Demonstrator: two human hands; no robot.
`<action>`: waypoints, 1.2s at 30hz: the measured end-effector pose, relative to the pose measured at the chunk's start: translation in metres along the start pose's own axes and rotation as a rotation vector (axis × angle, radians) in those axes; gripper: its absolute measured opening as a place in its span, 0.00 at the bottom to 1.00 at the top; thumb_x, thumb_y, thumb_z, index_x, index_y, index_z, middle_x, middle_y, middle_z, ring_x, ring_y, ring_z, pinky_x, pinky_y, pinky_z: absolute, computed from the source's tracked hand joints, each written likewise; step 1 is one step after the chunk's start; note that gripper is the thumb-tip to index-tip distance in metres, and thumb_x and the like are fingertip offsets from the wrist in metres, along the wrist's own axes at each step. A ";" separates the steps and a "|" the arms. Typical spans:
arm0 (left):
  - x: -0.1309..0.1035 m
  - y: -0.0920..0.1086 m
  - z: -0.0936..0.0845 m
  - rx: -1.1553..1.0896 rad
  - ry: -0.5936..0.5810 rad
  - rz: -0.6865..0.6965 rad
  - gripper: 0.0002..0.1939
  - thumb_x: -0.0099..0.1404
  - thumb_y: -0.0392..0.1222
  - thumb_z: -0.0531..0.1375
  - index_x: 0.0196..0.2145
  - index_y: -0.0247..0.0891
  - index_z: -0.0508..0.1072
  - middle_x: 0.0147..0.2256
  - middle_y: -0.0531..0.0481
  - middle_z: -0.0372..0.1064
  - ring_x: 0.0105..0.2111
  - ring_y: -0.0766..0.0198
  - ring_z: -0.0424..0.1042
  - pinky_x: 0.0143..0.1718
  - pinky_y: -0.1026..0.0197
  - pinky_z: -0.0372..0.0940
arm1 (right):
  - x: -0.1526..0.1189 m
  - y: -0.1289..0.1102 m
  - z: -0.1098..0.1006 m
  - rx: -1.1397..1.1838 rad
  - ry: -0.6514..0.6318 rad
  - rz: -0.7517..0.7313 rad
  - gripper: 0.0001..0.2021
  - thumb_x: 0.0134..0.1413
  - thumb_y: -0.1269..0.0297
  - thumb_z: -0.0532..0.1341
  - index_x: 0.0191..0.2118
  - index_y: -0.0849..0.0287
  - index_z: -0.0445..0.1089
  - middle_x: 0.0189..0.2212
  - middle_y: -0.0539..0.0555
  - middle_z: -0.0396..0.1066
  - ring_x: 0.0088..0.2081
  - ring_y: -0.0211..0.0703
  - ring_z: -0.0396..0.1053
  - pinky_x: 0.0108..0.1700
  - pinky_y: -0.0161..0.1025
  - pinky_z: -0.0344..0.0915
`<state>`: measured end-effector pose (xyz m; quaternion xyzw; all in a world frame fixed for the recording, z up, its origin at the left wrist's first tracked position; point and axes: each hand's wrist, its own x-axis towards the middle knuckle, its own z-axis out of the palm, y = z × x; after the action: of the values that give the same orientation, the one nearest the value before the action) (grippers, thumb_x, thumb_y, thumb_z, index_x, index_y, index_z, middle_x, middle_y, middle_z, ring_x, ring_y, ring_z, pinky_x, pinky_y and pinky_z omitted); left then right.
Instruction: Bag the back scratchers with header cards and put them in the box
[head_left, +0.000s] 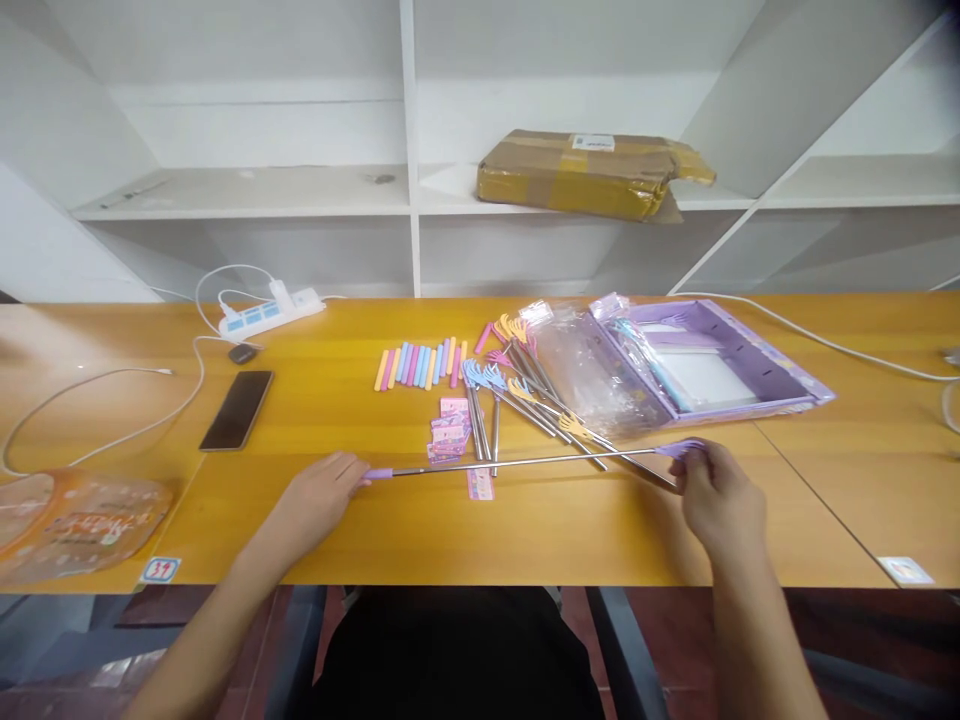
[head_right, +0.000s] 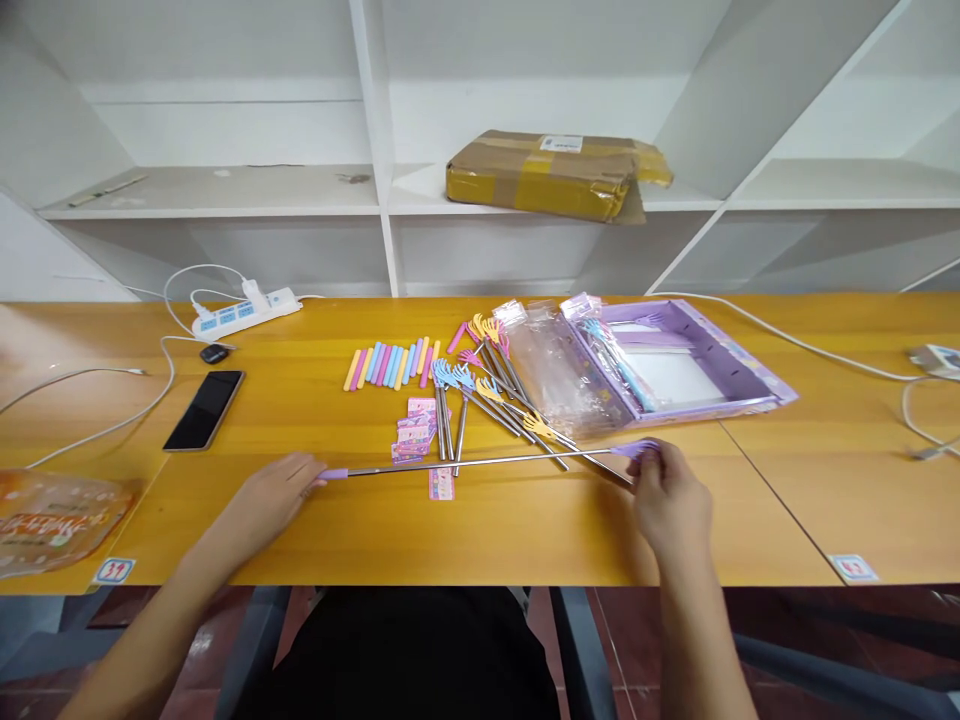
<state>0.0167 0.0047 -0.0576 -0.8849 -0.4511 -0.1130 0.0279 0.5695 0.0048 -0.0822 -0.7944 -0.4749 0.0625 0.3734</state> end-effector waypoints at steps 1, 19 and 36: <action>0.006 0.010 0.003 -0.003 0.012 0.008 0.19 0.84 0.42 0.47 0.39 0.39 0.73 0.36 0.47 0.72 0.35 0.56 0.70 0.39 0.55 0.63 | -0.011 -0.016 0.009 -0.004 -0.036 -0.057 0.18 0.70 0.49 0.51 0.34 0.54 0.68 0.24 0.54 0.73 0.25 0.46 0.69 0.31 0.41 0.60; 0.023 0.085 0.049 -0.235 0.008 -0.048 0.14 0.83 0.45 0.49 0.39 0.42 0.69 0.32 0.50 0.75 0.30 0.60 0.74 0.32 0.59 0.63 | -0.143 -0.132 0.074 0.387 -0.372 -0.465 0.09 0.75 0.63 0.51 0.53 0.55 0.65 0.36 0.56 0.79 0.31 0.48 0.77 0.34 0.41 0.71; 0.025 0.077 0.047 -0.232 -0.071 -0.052 0.20 0.85 0.51 0.46 0.41 0.42 0.72 0.34 0.51 0.79 0.33 0.61 0.77 0.33 0.61 0.64 | -0.122 -0.112 0.076 0.289 -0.477 -0.828 0.13 0.75 0.71 0.55 0.57 0.51 0.70 0.48 0.57 0.78 0.48 0.49 0.79 0.50 0.47 0.78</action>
<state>0.1012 -0.0143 -0.0936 -0.8735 -0.4586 -0.1336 -0.0937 0.3896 -0.0226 -0.0944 -0.4429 -0.8091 0.1544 0.3541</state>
